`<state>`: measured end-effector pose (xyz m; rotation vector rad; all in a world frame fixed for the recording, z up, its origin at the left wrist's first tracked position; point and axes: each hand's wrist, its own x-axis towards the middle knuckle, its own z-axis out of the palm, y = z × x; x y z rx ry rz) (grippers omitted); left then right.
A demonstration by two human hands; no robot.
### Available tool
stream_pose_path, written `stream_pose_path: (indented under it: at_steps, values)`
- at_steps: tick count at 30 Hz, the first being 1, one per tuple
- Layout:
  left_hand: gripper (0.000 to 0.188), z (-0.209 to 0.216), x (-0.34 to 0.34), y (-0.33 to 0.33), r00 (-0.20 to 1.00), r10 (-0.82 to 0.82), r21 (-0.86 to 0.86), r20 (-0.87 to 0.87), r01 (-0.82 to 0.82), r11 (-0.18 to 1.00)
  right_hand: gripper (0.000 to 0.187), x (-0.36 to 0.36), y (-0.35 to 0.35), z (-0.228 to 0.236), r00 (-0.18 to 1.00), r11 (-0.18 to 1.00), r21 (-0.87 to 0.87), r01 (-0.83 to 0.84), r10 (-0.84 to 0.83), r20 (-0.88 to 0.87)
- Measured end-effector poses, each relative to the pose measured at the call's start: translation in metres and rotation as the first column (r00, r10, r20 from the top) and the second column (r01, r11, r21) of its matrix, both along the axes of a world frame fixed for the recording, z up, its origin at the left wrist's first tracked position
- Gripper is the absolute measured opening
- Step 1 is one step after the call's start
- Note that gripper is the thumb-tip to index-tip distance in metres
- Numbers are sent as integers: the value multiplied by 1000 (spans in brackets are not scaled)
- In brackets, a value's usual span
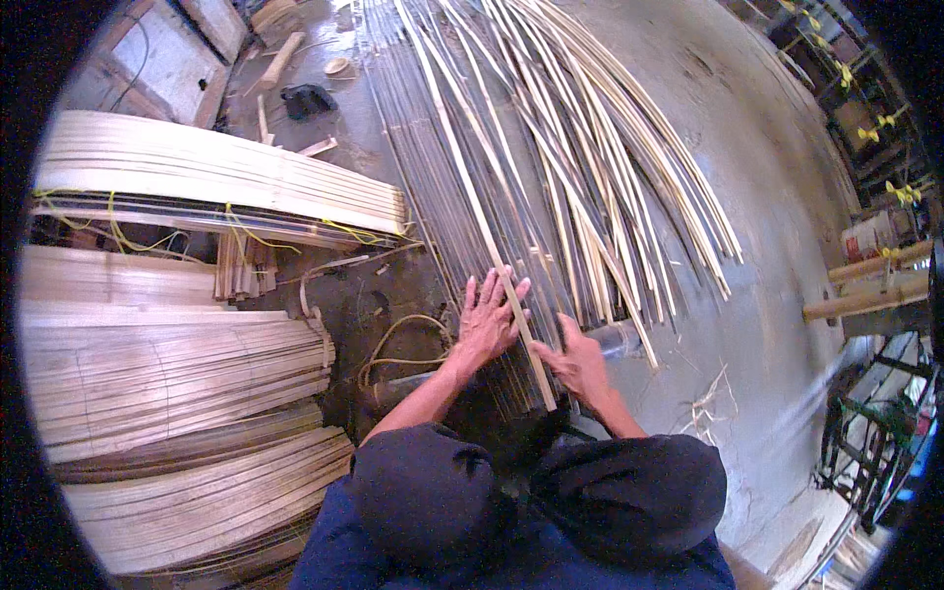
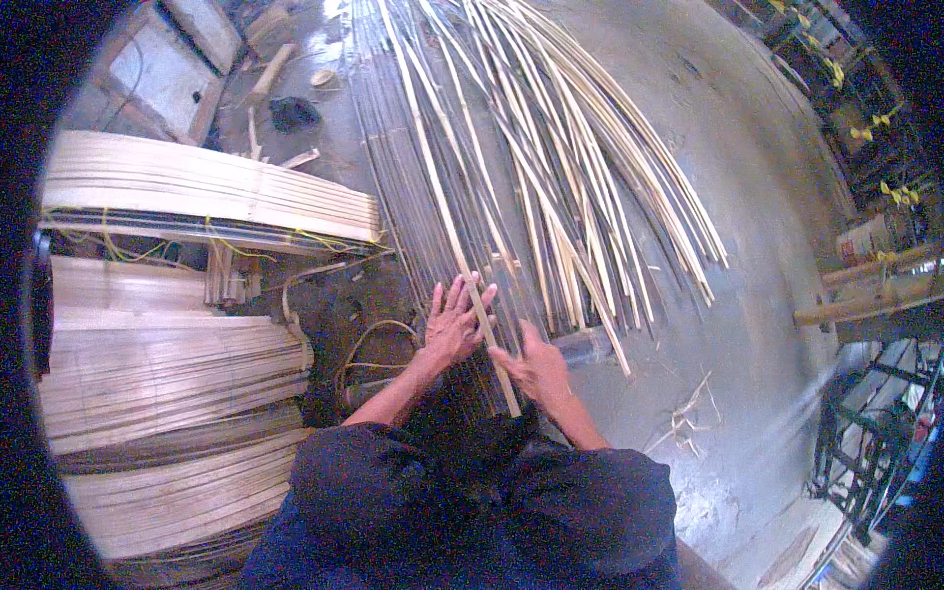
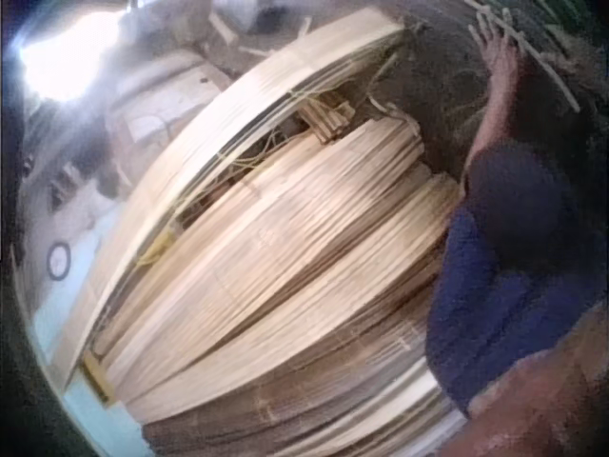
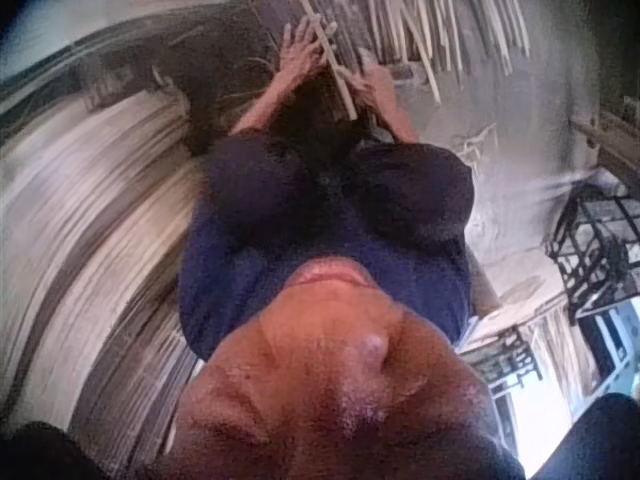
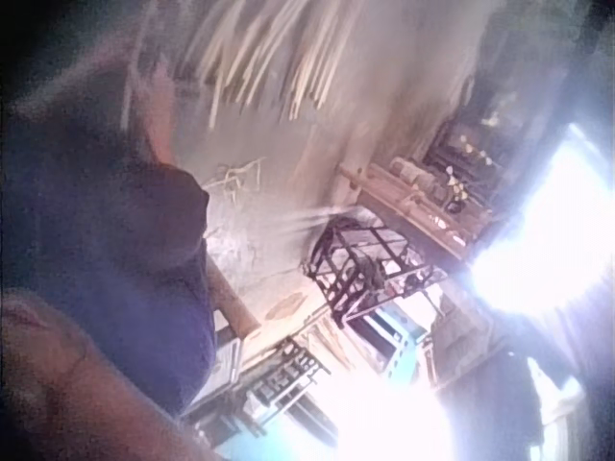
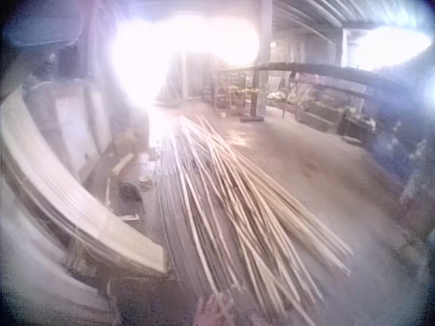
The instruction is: The person sits on the floor and weaves thin bamboo strips by hand, interlacing them into a mat-like structure. The person repeatedly picks up strips, aligns them, and presses them into place.
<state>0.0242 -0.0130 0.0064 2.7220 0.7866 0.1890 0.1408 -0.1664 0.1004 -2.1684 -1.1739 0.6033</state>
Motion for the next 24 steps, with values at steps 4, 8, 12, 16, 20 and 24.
stream_pose_path:
  at_steps: [4,8,12,16,20,24]
  values:
    - [62,1,4,1,997,-10,45,-81,14,999,83,-2,-3,-40,987,939,-306,-158,150,-51]
    - [61,8,2,-2,1000,8,54,1,-8,999,79,15,-16,-53,997,973,-225,-57,66,34]
    - [62,6,4,-3,997,28,33,67,-30,999,71,49,-30,-56,969,999,-44,16,-5,248]
    - [63,7,3,-4,999,18,17,34,-19,1000,56,48,-27,-12,991,990,-61,125,-121,57]
    - [68,2,7,-4,1000,19,49,9,-19,999,46,13,-28,-1,971,976,49,214,-207,-116]
    - [73,0,4,-1,999,37,37,20,-37,999,46,-2,-16,-31,990,969,209,130,-115,-83]
